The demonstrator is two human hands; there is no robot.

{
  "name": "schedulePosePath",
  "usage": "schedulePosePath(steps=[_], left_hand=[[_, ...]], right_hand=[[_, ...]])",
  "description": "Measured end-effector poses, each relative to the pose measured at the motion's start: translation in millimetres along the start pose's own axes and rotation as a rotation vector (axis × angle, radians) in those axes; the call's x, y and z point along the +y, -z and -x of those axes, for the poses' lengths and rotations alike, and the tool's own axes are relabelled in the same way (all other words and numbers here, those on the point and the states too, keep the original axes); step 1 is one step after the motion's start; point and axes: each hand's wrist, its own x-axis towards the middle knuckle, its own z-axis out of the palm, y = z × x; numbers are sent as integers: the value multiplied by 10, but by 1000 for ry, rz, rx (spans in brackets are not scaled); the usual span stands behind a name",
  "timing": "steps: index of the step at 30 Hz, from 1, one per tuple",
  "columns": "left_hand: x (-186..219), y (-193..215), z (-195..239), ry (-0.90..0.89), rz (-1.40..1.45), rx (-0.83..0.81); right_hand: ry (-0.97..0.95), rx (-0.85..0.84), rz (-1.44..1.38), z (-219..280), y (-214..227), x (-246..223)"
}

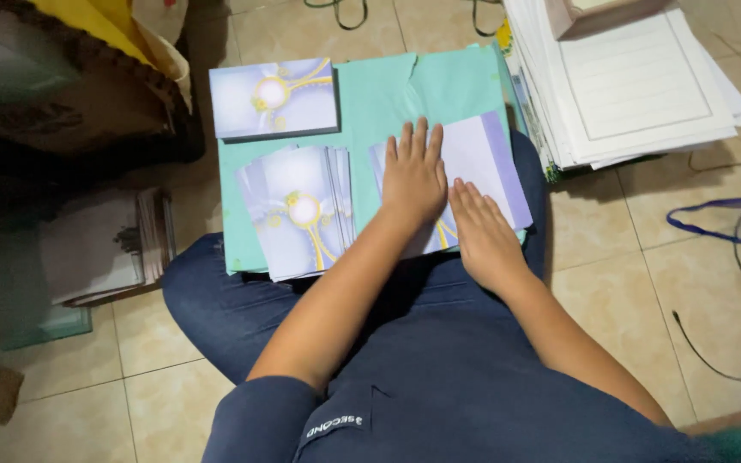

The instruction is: Folding individual printed paper sheets and stacking them on a work surface.

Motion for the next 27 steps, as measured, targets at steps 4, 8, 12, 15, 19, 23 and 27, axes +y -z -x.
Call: schedulePosePath(steps=[4, 8, 12, 15, 19, 23, 27], left_hand=[[109, 29, 83, 34, -22, 5], [102, -290, 511, -115, -1, 158], [-10, 36, 1035, -367, 49, -24], [-117, 132, 1327, -447, 8, -71], [-233, 334, 1661, -460, 210, 154], [-690, 585, 1918, -305, 77, 472], [-1185, 390, 2015, -22, 21, 257]], right_hand=[[-6, -6, 33, 25, -29, 29], [14, 43, 54, -363, -201, 257], [-15, 29, -59, -472, -72, 221], [-44, 36, -113, -494, -87, 209], [-81, 49, -242, -390, 64, 312], [-281, 128, -46, -195, 306, 361], [-495, 20, -73, -51, 90, 596]])
